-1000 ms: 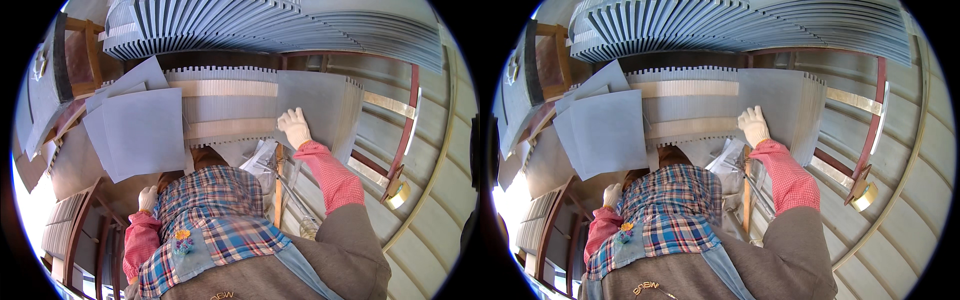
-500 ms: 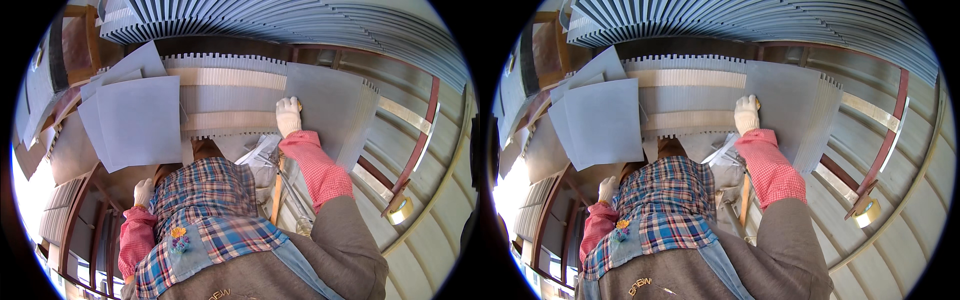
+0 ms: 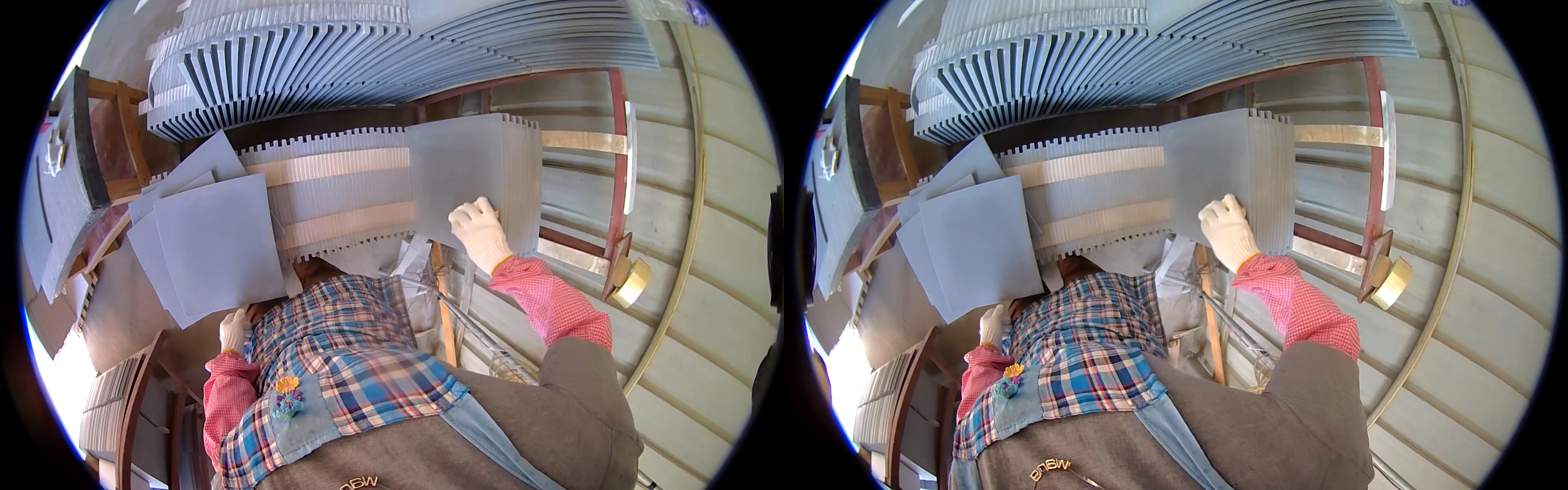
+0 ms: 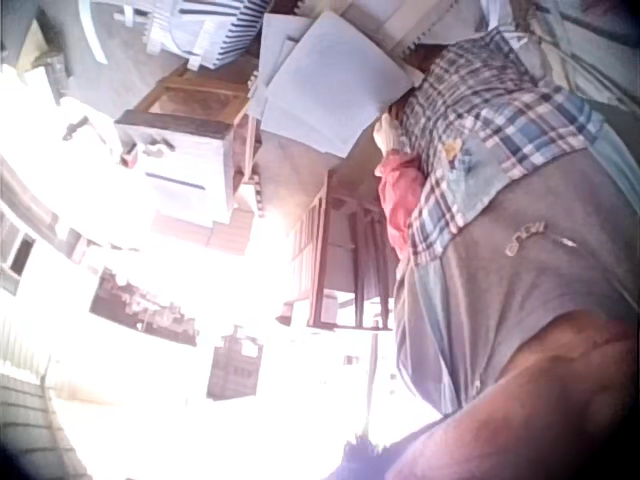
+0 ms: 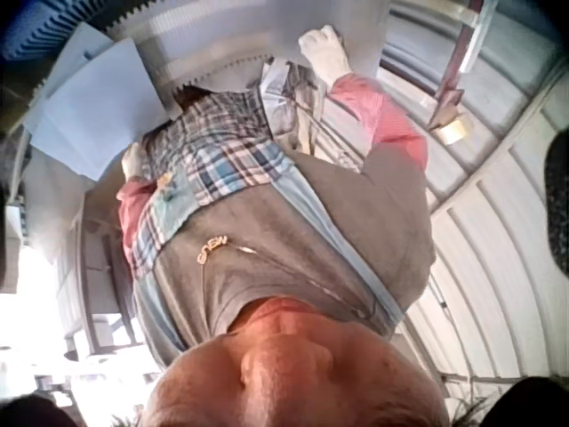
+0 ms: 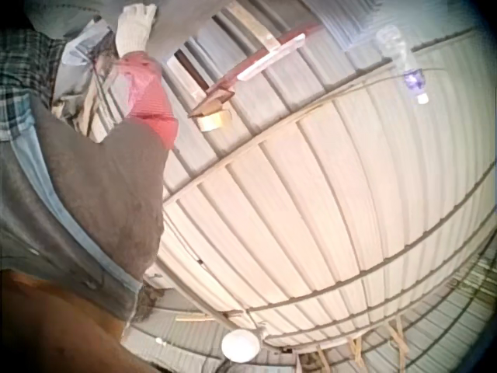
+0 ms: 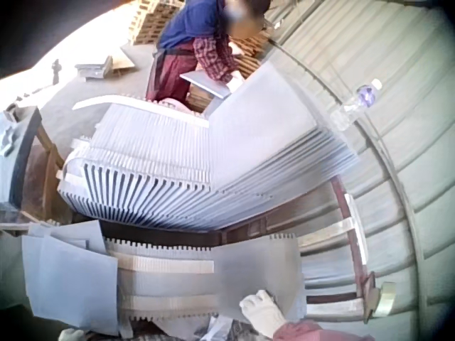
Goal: The person repeatedly picks up gray rectangular panels from a stack and places them onto a separate stack. The person also handles clear plastic sheets, placing them between panels. A coworker is visible nearby handling similar panels.
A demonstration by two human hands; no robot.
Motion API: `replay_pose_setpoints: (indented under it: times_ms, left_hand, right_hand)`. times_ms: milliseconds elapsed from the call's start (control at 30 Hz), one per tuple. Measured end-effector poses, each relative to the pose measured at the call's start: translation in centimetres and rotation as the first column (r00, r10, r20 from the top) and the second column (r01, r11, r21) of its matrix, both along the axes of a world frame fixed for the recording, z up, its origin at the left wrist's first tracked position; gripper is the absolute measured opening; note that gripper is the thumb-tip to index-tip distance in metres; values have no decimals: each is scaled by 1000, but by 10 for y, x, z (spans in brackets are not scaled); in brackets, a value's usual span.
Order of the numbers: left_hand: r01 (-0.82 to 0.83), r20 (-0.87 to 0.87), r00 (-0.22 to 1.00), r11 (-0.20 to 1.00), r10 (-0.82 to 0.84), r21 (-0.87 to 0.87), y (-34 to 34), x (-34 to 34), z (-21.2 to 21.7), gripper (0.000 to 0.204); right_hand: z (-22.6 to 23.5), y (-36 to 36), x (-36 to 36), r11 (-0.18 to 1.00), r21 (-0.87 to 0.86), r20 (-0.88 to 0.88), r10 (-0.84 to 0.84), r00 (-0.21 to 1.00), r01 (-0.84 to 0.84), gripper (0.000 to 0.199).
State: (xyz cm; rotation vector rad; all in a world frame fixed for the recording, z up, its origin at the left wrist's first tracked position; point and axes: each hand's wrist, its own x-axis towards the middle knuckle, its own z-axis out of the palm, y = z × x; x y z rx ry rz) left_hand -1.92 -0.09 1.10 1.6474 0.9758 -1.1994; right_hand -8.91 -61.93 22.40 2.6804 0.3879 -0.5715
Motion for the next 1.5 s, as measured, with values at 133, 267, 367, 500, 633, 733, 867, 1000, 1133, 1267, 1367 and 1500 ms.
replay_pose_setpoints:
  times_ms: [133, 267, 367, 500, 633, 733, 867, 1000, 1133, 1267, 1367, 1500]
  left_hand:
    - [135, 144, 980, 990, -137, 28, -6, 15, -5, 38]
    - [129, 208, 970, 992, -124, -14, -11, 35, -6, 43]
    - [158, 176, 972, 987, -157, 9, -15, 45, 11, 42]
    - [159, 205, 965, 987, -163, 34, 4, 35, 6, 44]
    - [174, 228, 958, 984, -176, 27, 7, 33, 7, 46]
    - [217, 230, 948, 975, -221, 43, -4, 40, 28, 52]
    - [167, 288, 942, 985, -171, 39, -8, 40, 33, 37]
    - [174, 300, 938, 984, -173, 20, -3, 37, 26, 41]
    - [204, 302, 931, 978, -205, 37, 9, 35, 28, 51]
    - [224, 288, 931, 974, -226, 39, 12, 37, 33, 53]
    - [180, 307, 934, 983, -181, 33, 15, 37, 37, 50]
    - [209, 314, 924, 976, -217, 60, 19, 44, 51, 47]
  right_hand:
    - [81, -19, 69, 983, 100, 410, -180, 894, 151, 24]
    - [73, -60, 42, 791, 338, 519, -609, 600, 511, 32]
    - [46, -81, -9, 674, 340, 507, -719, 476, 655, 39]
    - [60, -48, -17, 736, 216, 651, -598, 467, 641, 45]
    - [44, -29, -20, 848, 267, 671, -505, 544, 458, 40]
    - [17, -6, -25, 717, 250, 624, -633, 458, 651, 31]
    - [-4, -6, -21, 689, 272, 689, -627, 364, 671, 30]
    - [-11, -9, -18, 682, 255, 691, -624, 363, 686, 30]
    - [-2, 0, -19, 673, 212, 676, -624, 391, 709, 34]
    - [-7, 19, -17, 698, 232, 657, -626, 420, 677, 39]
    - [-14, 33, 0, 440, 484, 446, -868, 220, 756, 44]
    - [-5, 11, 21, 221, 463, 141, -974, 175, 858, 57]
